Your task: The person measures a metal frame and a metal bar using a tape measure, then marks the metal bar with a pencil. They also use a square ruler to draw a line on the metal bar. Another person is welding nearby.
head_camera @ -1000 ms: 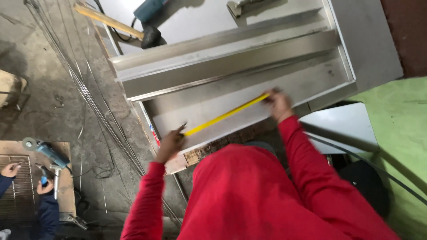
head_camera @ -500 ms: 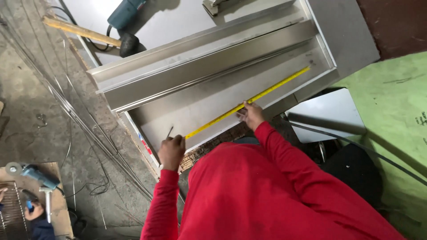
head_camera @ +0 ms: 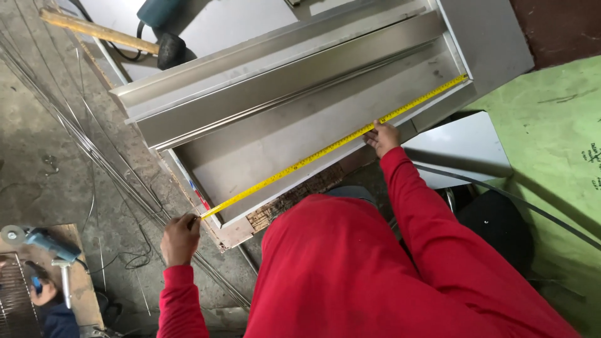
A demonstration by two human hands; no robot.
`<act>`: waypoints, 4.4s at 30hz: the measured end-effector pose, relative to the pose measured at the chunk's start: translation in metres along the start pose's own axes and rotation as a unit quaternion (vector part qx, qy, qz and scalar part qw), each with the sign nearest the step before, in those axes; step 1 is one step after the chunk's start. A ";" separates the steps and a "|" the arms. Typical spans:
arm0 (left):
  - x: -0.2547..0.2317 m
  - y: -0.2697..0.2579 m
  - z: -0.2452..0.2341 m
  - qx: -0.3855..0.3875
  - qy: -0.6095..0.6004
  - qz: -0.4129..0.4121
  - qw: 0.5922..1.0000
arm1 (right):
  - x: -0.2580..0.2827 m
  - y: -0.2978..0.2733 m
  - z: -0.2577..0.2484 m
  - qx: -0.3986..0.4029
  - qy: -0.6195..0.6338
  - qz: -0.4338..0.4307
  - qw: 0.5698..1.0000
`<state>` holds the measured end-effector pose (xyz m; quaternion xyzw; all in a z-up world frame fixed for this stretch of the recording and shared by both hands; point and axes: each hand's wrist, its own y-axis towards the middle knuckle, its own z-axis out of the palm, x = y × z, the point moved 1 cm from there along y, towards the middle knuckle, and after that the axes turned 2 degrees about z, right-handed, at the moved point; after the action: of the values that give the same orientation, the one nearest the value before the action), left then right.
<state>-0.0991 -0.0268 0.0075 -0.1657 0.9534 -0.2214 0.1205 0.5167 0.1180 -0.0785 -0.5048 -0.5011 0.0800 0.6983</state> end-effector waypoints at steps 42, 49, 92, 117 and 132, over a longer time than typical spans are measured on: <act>-0.007 -0.001 0.025 0.009 -0.090 0.030 0.995 | 0.037 -0.033 0.008 -0.080 -0.012 0.031 0.996; -0.011 -0.003 0.019 0.009 -0.111 0.017 0.994 | 0.035 -0.027 0.006 -0.091 -0.013 0.034 0.995; -0.026 -0.001 0.031 0.001 -0.116 0.059 0.991 | 0.026 0.039 -0.024 -0.060 0.003 0.035 0.998; -0.015 0.000 0.026 0.037 -0.062 0.006 0.997 | 0.033 -0.038 0.000 0.024 0.051 0.012 0.998; -0.024 -0.010 0.008 0.077 -0.104 -0.016 0.991 | -0.005 0.147 -0.111 0.322 -0.468 -0.388 0.725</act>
<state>-0.0719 -0.0291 0.0086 -0.1931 0.9132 -0.2772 0.2280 0.6587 0.1157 -0.1953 0.0905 -0.8610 0.1843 0.4653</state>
